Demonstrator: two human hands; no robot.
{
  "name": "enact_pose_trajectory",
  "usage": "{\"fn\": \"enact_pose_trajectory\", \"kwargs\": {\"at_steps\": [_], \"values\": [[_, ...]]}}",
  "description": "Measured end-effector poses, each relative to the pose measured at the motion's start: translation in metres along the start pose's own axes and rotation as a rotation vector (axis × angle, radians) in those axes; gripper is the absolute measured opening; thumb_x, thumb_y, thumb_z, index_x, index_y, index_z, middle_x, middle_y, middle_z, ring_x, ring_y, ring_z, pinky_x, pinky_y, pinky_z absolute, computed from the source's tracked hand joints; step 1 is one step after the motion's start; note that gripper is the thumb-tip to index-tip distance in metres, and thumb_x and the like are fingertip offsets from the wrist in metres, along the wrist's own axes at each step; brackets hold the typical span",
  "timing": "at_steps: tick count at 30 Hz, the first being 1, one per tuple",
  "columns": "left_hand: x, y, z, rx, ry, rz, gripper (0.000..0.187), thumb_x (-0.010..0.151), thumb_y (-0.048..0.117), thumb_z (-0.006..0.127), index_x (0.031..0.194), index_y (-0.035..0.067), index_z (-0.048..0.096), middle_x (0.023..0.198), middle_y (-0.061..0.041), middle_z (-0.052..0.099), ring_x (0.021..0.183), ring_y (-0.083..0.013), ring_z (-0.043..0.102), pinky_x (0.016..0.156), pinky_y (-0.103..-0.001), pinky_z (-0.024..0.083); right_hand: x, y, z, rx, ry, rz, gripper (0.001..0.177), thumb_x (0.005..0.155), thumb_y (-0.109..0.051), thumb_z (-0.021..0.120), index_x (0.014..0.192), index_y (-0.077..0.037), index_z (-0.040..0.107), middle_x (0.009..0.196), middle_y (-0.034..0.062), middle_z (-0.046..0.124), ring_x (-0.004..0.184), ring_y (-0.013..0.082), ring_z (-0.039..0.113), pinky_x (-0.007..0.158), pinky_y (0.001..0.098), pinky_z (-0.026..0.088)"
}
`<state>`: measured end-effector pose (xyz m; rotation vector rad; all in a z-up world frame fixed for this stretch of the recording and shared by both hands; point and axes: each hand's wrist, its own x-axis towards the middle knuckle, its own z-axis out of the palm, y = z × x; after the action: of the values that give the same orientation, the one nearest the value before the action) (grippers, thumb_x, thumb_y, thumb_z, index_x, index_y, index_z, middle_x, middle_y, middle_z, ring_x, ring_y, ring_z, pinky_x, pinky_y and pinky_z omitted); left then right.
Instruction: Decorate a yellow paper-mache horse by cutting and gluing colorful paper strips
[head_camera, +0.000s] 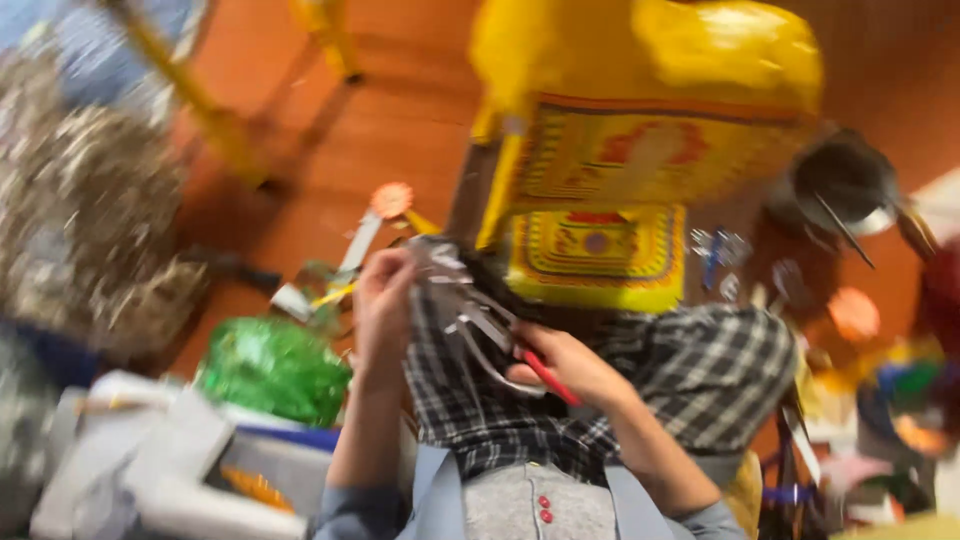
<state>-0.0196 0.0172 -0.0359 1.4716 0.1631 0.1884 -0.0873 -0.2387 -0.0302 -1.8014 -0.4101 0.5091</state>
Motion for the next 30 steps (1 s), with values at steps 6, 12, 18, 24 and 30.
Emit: {"fn": "enact_pose_trajectory", "kwargs": {"at_steps": [6,12,18,24,30], "values": [[0.01,-0.007,-0.002,-0.616,-0.151,-0.263,0.015,0.101,0.02,0.045,0.11,0.011,0.052,0.075,-0.01,0.059,0.056,-0.0201,0.056,0.048,-0.035,0.052,-0.142,0.066,-0.081,0.071,0.394,0.224,0.039,0.07,-0.019,0.084,0.098,0.002,0.068,0.095,0.0236,0.071,0.086,0.0327,0.067,0.079,0.0493,0.053],[-0.017,-0.003,0.058,-0.38,-0.38,-0.591,0.027,0.105,0.027,0.041,0.08,0.017,0.039,0.056,0.001,0.024,0.044,-0.0085,0.02,0.039,-0.022,0.018,-0.254,0.161,-0.091,-0.198,1.124,0.967,0.047,0.079,-0.04,0.077,0.117,-0.014,0.067,0.088,0.0109,0.07,0.081,0.0209,0.063,0.077,0.0319,0.044],[-0.023,-0.021,0.081,-0.228,-0.448,-0.656,0.023,0.103,0.021,0.04,0.093,0.003,0.051,0.065,-0.003,0.031,0.051,-0.0123,0.026,0.05,-0.027,0.024,-0.276,0.146,-0.053,0.005,0.783,1.374,0.057,0.082,-0.052,0.067,0.131,-0.024,0.062,0.11,0.0106,0.074,0.097,0.0294,0.069,0.08,0.0363,0.049],[-0.045,-0.006,0.111,0.19,-0.54,-0.588,0.03,0.099,0.02,0.052,0.102,-0.007,0.065,0.074,-0.019,0.067,0.057,-0.0212,0.061,0.058,-0.033,0.055,-0.251,0.176,-0.042,-0.818,0.868,1.246,0.025,0.085,-0.022,0.069,0.107,-0.012,0.066,0.087,0.0145,0.071,0.084,0.0375,0.068,0.073,0.0498,0.053],[-0.067,0.004,0.149,0.095,-0.844,-0.454,0.025,0.099,0.02,0.05,0.103,0.0,0.065,0.067,-0.008,0.06,0.052,-0.0127,0.052,0.047,-0.024,0.044,-0.105,0.01,-0.076,-0.074,0.899,-0.018,0.008,0.091,-0.003,0.061,0.095,-0.003,0.068,0.092,0.0078,0.066,0.085,0.0172,0.064,0.081,0.0269,0.048]]}}
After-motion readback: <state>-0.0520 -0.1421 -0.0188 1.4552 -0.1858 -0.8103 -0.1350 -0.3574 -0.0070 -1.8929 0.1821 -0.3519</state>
